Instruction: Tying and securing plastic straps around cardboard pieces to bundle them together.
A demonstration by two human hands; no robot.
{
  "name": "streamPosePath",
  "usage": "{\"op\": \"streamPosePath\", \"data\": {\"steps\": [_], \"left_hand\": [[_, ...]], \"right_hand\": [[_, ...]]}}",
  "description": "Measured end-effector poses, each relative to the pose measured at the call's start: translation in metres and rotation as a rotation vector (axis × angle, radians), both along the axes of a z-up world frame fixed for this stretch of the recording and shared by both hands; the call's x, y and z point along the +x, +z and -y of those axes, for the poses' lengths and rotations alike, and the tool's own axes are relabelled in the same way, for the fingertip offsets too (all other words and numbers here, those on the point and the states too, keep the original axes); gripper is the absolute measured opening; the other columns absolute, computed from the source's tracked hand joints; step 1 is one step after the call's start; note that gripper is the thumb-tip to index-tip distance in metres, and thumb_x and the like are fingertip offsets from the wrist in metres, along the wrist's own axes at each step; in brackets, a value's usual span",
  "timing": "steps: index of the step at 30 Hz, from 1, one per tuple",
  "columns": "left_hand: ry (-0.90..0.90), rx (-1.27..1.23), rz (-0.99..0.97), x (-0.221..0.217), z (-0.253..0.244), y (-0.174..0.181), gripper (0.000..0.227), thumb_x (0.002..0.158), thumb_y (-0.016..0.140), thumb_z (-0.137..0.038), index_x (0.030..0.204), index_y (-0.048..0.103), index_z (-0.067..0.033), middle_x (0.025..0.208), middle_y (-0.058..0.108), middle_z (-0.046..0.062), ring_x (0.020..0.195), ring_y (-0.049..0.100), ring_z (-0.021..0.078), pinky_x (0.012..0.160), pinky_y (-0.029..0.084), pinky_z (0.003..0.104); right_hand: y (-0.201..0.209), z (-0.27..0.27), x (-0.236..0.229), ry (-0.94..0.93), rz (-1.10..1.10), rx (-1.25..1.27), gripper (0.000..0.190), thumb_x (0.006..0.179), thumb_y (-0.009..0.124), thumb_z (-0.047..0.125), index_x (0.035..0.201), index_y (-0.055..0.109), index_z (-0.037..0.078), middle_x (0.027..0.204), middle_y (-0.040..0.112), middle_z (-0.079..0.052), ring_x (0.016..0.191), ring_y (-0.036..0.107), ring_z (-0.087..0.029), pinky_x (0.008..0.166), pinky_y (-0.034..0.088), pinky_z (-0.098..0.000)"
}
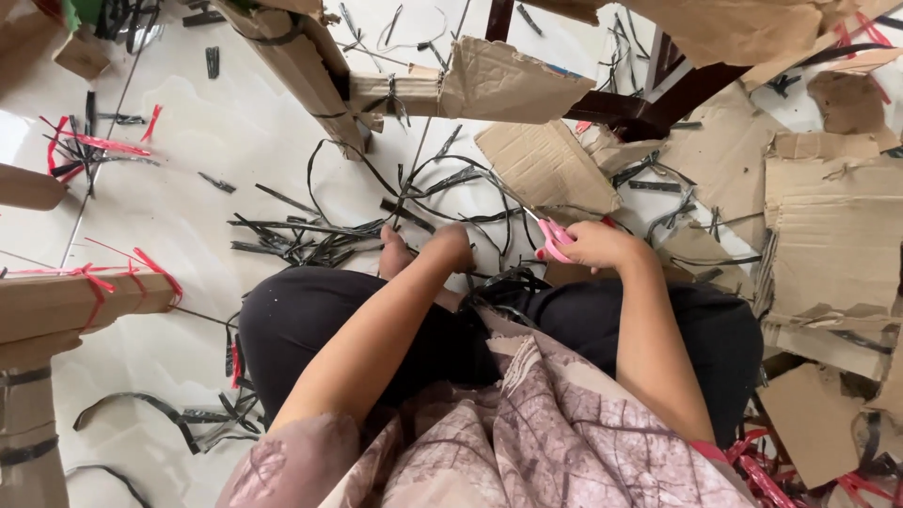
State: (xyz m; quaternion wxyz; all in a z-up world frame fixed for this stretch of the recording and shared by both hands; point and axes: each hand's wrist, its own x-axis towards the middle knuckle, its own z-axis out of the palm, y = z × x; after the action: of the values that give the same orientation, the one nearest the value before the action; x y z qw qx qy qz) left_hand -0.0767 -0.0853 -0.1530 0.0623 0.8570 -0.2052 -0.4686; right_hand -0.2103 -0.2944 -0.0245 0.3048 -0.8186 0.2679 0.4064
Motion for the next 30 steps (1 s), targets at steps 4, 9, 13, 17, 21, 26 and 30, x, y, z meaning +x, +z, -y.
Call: {"op": "streamPosePath", "data": {"steps": [4, 9, 13, 17, 21, 26, 30], "left_hand": [[0.453, -0.612, -0.037, 0.016, -0.016, 0.101, 0.037, 0.078, 0.081, -0.021, 0.114, 0.075, -0.0146, 0.1, 0.078, 0.015, 0.095, 0.077, 0.0261, 0.092, 0.058, 0.042], [0.653, -1.14, 0.048, 0.01, -0.026, 0.146, 0.021, 0.086, 0.069, 0.013, 0.101, 0.07, -0.0022, 0.096, 0.073, 0.014, 0.096, 0.074, 0.0269, 0.094, 0.058, 0.041], [0.674, -1.225, 0.194, 0.016, -0.028, 0.145, 0.025, 0.09, 0.064, 0.017, 0.094, 0.071, -0.0072, 0.087, 0.075, 0.009, 0.092, 0.074, 0.0214, 0.091, 0.06, 0.037], [0.652, -1.261, 0.25, 0.019, -0.029, 0.146, 0.025, 0.091, 0.061, 0.017, 0.091, 0.069, -0.0067, 0.089, 0.077, 0.012, 0.092, 0.074, 0.0228, 0.089, 0.059, 0.038], [0.616, -1.347, 0.292, 0.02, -0.025, 0.148, 0.028, 0.093, 0.056, 0.02, 0.085, 0.065, -0.0053, 0.09, 0.076, 0.013, 0.09, 0.072, 0.0229, 0.092, 0.058, 0.042], [0.596, -1.4, 0.351, 0.016, -0.026, 0.158, 0.031, 0.093, 0.055, 0.021, 0.08, 0.063, -0.0055, 0.088, 0.076, 0.012, 0.087, 0.073, 0.0227, 0.098, 0.055, 0.047], [0.443, -1.456, 0.429, -0.003, -0.024, 0.192, 0.033, 0.091, 0.061, 0.018, 0.075, 0.064, -0.0112, 0.086, 0.078, 0.004, 0.088, 0.077, 0.0198, 0.107, 0.049, 0.045]], "right_hand": [[-0.006, 0.012, -0.014, 0.0, 0.03, -0.038, 0.061, 0.086, 0.058, 0.051, 0.127, 0.073, 0.009, 0.108, 0.077, -0.013, 0.069, 0.078, -0.024, 0.07, 0.061, -0.0365], [0.077, -0.019, -0.025, 0.092, 0.06, 0.044, 0.055, 0.088, 0.057, 0.048, 0.122, 0.069, 0.006, 0.104, 0.073, -0.019, 0.086, 0.074, -0.032, 0.077, 0.056, -0.0388], [0.12, -0.039, -0.029, 0.193, 0.006, 0.063, 0.05, 0.084, 0.063, 0.051, 0.113, 0.069, 0.011, 0.109, 0.074, -0.017, 0.103, 0.071, -0.033, 0.087, 0.053, -0.0406], [0.078, -0.018, -0.038, 0.237, -0.042, 0.02, 0.046, 0.08, 0.07, 0.055, 0.105, 0.072, 0.016, 0.106, 0.075, -0.012, 0.103, 0.071, -0.029, 0.087, 0.053, -0.0371], [0.072, -0.016, -0.042, 0.297, -0.007, -0.068, 0.039, 0.077, 0.071, 0.05, 0.09, 0.069, 0.013, 0.093, 0.074, -0.012, 0.096, 0.07, -0.031, 0.08, 0.053, -0.0401], [0.092, -0.02, -0.05, 0.359, -0.014, -0.161, 0.039, 0.074, 0.075, 0.051, 0.082, 0.067, 0.013, 0.086, 0.073, -0.01, 0.091, 0.071, -0.028, 0.076, 0.054, -0.0391], [0.077, -0.014, -0.055, 0.322, 0.017, -0.189, 0.03, 0.073, 0.073, 0.048, 0.072, 0.07, 0.017, 0.075, 0.071, -0.005, 0.084, 0.071, -0.026, 0.073, 0.055, -0.0369]]}}
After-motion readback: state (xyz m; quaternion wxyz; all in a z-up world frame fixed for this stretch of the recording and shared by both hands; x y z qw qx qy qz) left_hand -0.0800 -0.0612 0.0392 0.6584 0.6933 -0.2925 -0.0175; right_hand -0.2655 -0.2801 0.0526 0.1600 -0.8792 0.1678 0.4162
